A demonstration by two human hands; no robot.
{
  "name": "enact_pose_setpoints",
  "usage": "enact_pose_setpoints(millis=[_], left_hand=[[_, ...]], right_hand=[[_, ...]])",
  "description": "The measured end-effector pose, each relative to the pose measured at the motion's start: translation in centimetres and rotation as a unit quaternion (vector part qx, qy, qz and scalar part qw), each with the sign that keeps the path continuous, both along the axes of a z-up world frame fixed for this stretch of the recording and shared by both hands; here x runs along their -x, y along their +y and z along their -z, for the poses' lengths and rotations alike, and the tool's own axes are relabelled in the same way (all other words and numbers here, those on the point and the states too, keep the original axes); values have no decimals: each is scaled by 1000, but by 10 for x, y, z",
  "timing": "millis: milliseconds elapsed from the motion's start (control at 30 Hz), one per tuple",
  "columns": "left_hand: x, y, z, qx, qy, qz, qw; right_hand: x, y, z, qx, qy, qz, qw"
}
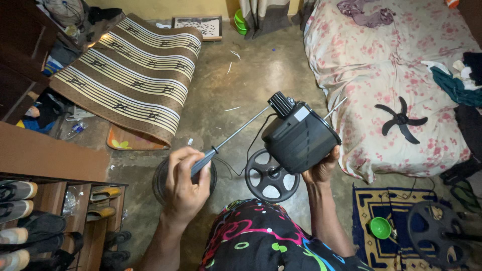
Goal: The person holds a fan motor housing and uses a screwdriver to tighten a screw on the fan stand base. The person continues to turn the screwdriver to secure the motor to the base.
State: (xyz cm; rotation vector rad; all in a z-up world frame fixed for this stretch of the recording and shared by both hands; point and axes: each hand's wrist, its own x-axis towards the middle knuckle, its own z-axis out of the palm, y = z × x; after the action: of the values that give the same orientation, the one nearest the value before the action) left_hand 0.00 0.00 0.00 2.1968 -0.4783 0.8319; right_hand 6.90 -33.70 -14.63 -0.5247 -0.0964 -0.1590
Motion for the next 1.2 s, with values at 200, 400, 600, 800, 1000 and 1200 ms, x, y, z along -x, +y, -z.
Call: enact_pose_setpoints(millis=[200, 400, 600, 800, 1000, 1200], left_hand=[[0, -7, -20, -8, -120, -43, 992], [-1, -10, -16, -10, -11, -82, 996], [1, -15, -11, 37, -85, -1, 996], [-2, -6, 2, 27, -93, -89, 991], [-10, -13, -15, 129, -62, 43, 989], [-13, -6, -4, 27, -119, -6, 992]], right_hand=[[4, 2, -5, -15, -3, 10, 1000], [8, 4, -4, -13, -5, 11, 1000], [10, 5, -7, -7, -6, 3, 1000], [11, 7, -7, -9, -1, 0, 1000], [12, 9, -10, -14, 13, 0, 1000], [9, 9, -9, -10, 10, 14, 1000]])
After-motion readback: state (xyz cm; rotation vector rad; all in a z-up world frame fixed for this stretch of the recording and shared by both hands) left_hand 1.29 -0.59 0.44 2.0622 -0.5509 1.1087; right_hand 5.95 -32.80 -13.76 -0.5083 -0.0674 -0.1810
